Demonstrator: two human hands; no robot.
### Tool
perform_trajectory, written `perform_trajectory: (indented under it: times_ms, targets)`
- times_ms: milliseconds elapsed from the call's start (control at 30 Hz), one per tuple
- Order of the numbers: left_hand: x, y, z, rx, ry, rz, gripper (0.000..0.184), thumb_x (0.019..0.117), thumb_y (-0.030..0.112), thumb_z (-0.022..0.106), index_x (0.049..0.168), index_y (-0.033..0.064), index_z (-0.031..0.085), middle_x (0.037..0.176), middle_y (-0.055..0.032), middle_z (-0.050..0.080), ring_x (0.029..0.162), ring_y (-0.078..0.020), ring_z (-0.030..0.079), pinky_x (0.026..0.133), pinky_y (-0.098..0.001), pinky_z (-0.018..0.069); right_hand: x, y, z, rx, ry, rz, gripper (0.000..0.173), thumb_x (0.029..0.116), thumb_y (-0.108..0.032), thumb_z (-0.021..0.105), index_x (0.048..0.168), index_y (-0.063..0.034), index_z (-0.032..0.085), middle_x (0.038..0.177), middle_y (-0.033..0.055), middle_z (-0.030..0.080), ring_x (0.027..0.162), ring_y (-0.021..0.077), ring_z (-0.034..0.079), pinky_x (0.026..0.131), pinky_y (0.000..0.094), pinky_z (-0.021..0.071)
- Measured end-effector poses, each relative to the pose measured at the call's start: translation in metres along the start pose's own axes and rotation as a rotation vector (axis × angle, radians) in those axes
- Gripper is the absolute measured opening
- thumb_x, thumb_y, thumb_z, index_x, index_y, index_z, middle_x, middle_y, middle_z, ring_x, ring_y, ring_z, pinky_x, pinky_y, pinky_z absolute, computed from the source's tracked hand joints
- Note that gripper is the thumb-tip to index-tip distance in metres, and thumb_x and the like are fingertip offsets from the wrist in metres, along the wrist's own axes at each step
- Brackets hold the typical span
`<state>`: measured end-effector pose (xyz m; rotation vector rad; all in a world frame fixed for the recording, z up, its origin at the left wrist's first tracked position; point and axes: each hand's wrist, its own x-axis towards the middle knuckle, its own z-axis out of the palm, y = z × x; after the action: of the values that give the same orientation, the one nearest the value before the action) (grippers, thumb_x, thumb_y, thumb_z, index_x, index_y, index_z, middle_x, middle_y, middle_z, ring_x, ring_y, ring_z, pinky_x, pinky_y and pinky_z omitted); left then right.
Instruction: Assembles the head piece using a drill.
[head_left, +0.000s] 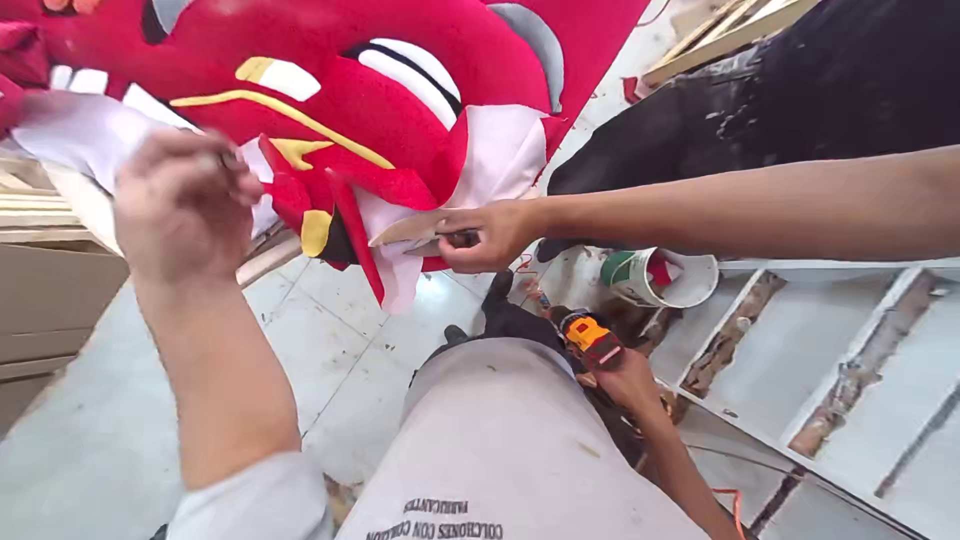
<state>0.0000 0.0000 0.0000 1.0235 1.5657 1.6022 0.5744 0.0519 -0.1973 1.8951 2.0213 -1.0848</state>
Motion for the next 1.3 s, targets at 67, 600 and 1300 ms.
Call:
perform_trajectory:
  times_ms: [67, 600, 1300]
  targets:
    - [-0.07, -0.029, -0.024, -0.121, 0.072, -0.015, 0.022, 0.0977, 0.015, 0.051, 0.105, 0.0254, 0.07, 0.095, 0.0095, 0.07, 0.079, -0.0033, 0.065, 0.073, -0.0211, 0.0567, -0.007, -0.013, 0.003, 0.02, 0.001, -0.073, 0.041, 0.0748, -0.043, 0.084, 0.096, -0.0087, 0.075, 0.092, 0.0127, 0.075, 0.092, 0.0302, 0.073, 0.084, 0.0609, 0.0553]
    - [-0.284, -0.128, 0.058, -0.69, 0.284, -0.27, 0.015, 0.0933, 0.005, 0.069, 0.101, 0.0116, 0.08, 0.114, -0.0083, 0.076, 0.091, -0.0136, 0.074, 0.08, -0.0273, 0.0621, -0.101, -0.105, 0.042, 0.581, 0.028, -0.6, 0.061, 0.0745, -0.023, 0.09, 0.123, 0.0023, 0.063, 0.11, 0.0005, 0.075, 0.104, 0.0021, 0.07, 0.098, 0.0253, 0.0574]
    - [-0.19, -0.097, 0.175, -0.888, 0.187, -0.412, 0.019, 0.1021, -0.003, 0.054, 0.12, -0.0064, 0.06, 0.105, -0.0149, 0.073, 0.086, -0.0174, 0.072, 0.08, -0.0304, 0.0609, -0.12, -0.093, 0.041, 0.874, 0.303, -0.573, 0.053, 0.0697, -0.009, 0.088, 0.116, -0.003, 0.063, 0.099, -0.0017, 0.076, 0.089, 0.0099, 0.074, 0.084, 0.0311, 0.0636]
